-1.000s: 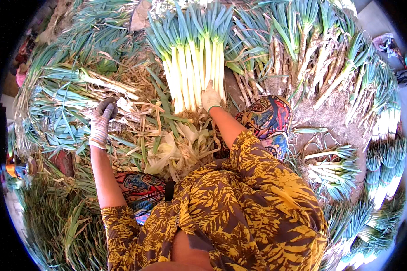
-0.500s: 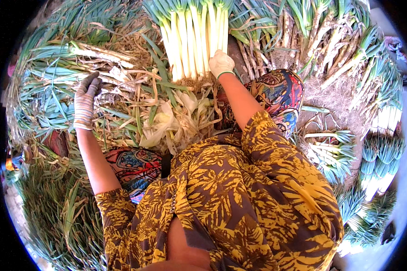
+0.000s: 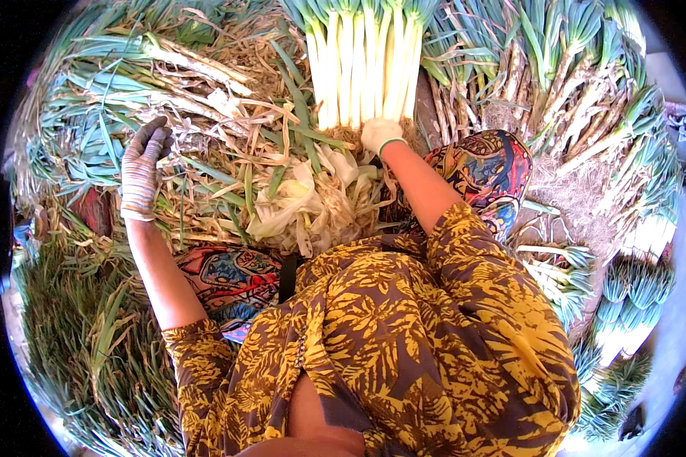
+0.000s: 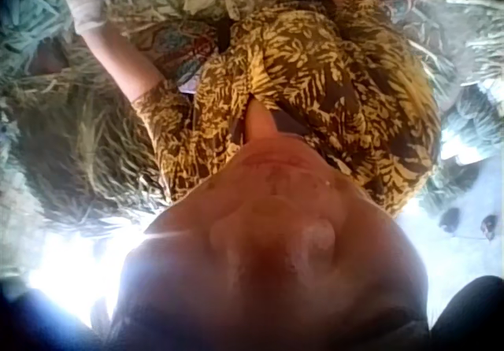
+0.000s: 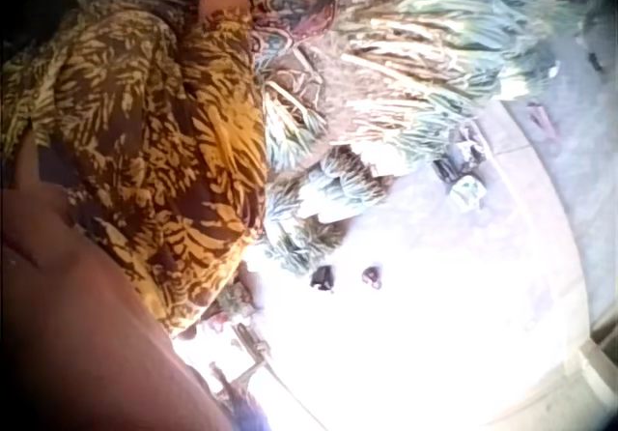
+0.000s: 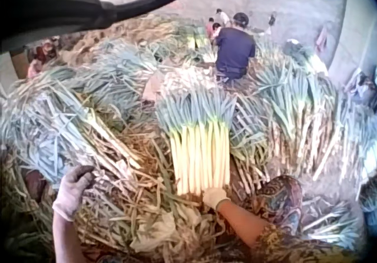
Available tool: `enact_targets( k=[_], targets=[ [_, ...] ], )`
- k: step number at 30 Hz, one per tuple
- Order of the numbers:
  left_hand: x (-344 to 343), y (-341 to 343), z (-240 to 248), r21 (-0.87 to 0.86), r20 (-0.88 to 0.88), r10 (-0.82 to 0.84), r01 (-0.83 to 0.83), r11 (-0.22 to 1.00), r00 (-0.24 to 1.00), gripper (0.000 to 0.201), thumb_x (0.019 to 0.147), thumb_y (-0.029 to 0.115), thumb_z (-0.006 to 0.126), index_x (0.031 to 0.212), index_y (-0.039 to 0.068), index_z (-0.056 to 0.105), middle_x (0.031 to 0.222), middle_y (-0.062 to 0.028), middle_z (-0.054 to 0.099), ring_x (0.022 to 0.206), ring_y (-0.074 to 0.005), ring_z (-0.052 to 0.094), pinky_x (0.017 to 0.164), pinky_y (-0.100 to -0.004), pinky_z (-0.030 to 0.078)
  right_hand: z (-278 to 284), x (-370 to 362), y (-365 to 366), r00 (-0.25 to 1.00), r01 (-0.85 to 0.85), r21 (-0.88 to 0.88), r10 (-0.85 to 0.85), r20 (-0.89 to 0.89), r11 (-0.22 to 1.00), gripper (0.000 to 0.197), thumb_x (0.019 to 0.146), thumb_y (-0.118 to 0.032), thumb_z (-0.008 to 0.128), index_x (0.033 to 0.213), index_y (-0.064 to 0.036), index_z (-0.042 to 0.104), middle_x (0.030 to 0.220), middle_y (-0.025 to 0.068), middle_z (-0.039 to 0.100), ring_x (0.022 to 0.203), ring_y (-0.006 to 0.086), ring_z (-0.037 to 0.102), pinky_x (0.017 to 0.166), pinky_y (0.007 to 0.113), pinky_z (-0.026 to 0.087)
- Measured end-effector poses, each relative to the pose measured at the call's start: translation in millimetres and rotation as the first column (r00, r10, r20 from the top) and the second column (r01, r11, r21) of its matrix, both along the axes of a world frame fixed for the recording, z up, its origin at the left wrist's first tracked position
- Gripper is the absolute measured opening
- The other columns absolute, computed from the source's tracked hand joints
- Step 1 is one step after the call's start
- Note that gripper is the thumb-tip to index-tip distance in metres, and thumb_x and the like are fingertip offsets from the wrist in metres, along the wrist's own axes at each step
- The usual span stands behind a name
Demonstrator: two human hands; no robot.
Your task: The person peels the outer layers off leeks by hand and gathers them into a bundle, placing the cleaned leeks onto a growing pile on the floor.
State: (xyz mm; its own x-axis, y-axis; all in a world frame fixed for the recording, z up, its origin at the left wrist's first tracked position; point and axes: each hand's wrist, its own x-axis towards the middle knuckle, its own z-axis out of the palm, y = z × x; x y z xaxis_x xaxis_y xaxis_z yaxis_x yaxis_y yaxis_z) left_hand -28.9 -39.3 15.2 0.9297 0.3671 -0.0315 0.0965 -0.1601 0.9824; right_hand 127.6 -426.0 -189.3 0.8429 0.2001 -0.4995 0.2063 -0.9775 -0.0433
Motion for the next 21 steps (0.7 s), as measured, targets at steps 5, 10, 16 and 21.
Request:
enact_targets(
  k=[5, 10, 16, 21],
  targets=[
    [-7, 1, 10, 0.038, 0.004, 0.036, -0.036, 0.999, 0.999, 0.03, 0.097, 0.013, 0.057, 0.124, 0.001, 0.06, 0.102, -0.0042, 0.065, 0.088, -0.0096, 0.059, 0.08, -0.0231, 0.049, 20, 17, -23, 0.841, 0.375, 0.289, -0.454, 0.293, 0.881, 0.04, 0.088, -0.029, 0.059, 0.111, 0.003, 0.056, 0.101, 0.0225, 0.065, 0.095, 0.0334, 0.067, 0.084, 0.045, 0.054],
    [-8, -5, 15, 0.002, 0.054, 0.026, -0.026, 1.0, 0.998, 0.03, 0.094, 0.012, 0.06, 0.122, 0.0, 0.061, 0.103, -0.0021, 0.065, 0.089, -0.0078, 0.058, 0.081, -0.0216, 0.048, -5, 17, -30, 0.822, 0.497, 0.307, -0.553, 0.132, 0.812, 0.047, 0.086, -0.036, 0.062, 0.115, 0.0003, 0.052, 0.11, 0.0244, 0.063, 0.101, 0.0395, 0.064, 0.087, 0.045, 0.051],
    [-24, 3, 28, 0.144, 0.175, -0.02, -0.006, 0.989, 0.984, 0.032, 0.094, 0.015, 0.061, 0.124, 0.003, 0.061, 0.104, -0.0025, 0.066, 0.089, -0.0095, 0.061, 0.081, -0.0243, 0.048, 0, 31, -37, 0.82, 0.326, 0.192, -0.378, 0.43, 0.926, 0.048, 0.085, -0.036, 0.062, 0.117, -0.0027, 0.05, 0.116, 0.024, 0.058, 0.104, 0.0383, 0.061, 0.088, 0.045, 0.051],
    [-40, 21, 35, -0.013, 0.21, 0.153, -0.154, 0.988, 0.966, 0.03, 0.093, 0.012, 0.062, 0.122, 0.002, 0.062, 0.104, -0.0024, 0.066, 0.091, -0.0095, 0.06, 0.083, -0.0238, 0.048, 52, 42, 46, 0.815, -0.17, 0.568, -0.209, 0.54, 0.805, 0.038, 0.087, -0.026, 0.061, 0.116, -0.0017, 0.059, 0.109, 0.0198, 0.064, 0.097, 0.0333, 0.063, 0.084, 0.04, 0.051]
  ],
)
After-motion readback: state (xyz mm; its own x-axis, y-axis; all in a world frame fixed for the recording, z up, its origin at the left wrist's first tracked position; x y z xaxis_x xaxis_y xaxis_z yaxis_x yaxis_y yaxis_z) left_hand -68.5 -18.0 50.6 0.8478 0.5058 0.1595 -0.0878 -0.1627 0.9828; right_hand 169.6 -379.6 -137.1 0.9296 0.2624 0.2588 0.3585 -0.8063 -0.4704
